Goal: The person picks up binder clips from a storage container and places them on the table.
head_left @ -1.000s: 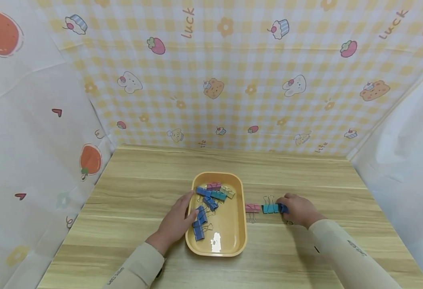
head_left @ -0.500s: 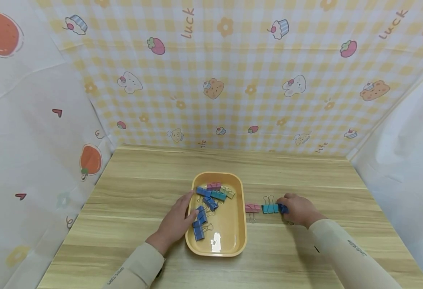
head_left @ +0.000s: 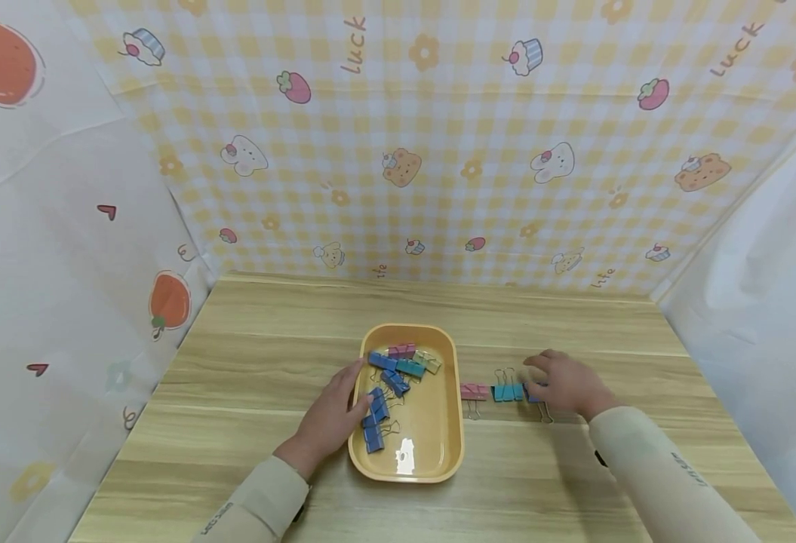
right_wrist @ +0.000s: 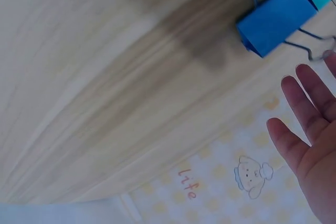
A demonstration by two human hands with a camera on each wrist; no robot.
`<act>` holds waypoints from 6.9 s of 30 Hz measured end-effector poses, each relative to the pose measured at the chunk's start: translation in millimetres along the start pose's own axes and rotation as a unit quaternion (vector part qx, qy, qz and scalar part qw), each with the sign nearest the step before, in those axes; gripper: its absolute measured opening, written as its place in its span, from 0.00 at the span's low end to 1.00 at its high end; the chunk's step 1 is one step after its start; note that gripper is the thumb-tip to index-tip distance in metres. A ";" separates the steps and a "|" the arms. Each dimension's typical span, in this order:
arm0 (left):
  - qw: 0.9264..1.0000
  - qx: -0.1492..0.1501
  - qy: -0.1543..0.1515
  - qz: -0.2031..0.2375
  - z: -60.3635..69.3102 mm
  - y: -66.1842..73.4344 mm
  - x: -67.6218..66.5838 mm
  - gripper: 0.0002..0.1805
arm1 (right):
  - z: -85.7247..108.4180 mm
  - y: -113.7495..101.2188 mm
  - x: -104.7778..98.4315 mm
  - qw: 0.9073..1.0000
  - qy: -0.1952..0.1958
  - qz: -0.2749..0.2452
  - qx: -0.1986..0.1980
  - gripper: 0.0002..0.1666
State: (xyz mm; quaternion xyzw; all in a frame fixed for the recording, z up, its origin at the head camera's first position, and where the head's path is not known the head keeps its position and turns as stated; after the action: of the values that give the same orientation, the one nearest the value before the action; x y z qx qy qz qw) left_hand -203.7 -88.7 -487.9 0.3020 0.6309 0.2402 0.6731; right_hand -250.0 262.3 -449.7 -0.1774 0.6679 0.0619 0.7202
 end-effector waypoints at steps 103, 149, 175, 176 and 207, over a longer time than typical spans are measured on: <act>0.999 0.038 0.008 -0.016 -0.4 3.3 -0.6 0.34 | -1.6 -263.6 24.9 0.903 -0.049 0.087 -0.417 0.32; 0.999 0.045 0.012 -0.002 1.7 5.1 -2.3 0.33 | -16.7 -282.8 71.8 0.884 -0.112 0.171 -0.421 0.23; 0.999 0.048 0.013 0.001 0.4 4.6 -1.1 0.33 | -18.6 -286.7 78.6 0.883 -0.091 0.190 -0.420 0.15; 0.999 0.048 0.013 0.001 0.3 4.5 -0.9 0.33 | -18.5 -286.6 78.5 0.883 -0.090 0.188 -0.420 0.14; 0.998 0.059 0.015 0.000 0.7 5.8 -0.9 0.32 | -11.4 -274.5 39.6 0.902 -0.072 0.146 -0.400 0.17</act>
State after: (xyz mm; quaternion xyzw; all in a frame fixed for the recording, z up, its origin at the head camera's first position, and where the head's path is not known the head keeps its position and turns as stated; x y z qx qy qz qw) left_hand -202.7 -85.3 -483.1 0.3374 0.6541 0.2073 0.6445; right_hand -167.2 -2.5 -441.8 -0.3462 0.5520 0.4405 0.6176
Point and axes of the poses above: each hand's wrist, its own z-axis away from the middle knuckle, its own x-axis out of the palm, y = z × x, the point moved 9 cm from there along -z, towards the middle knuckle, and after that the axes turned 6 degrees about y, right-handed, at the moved point
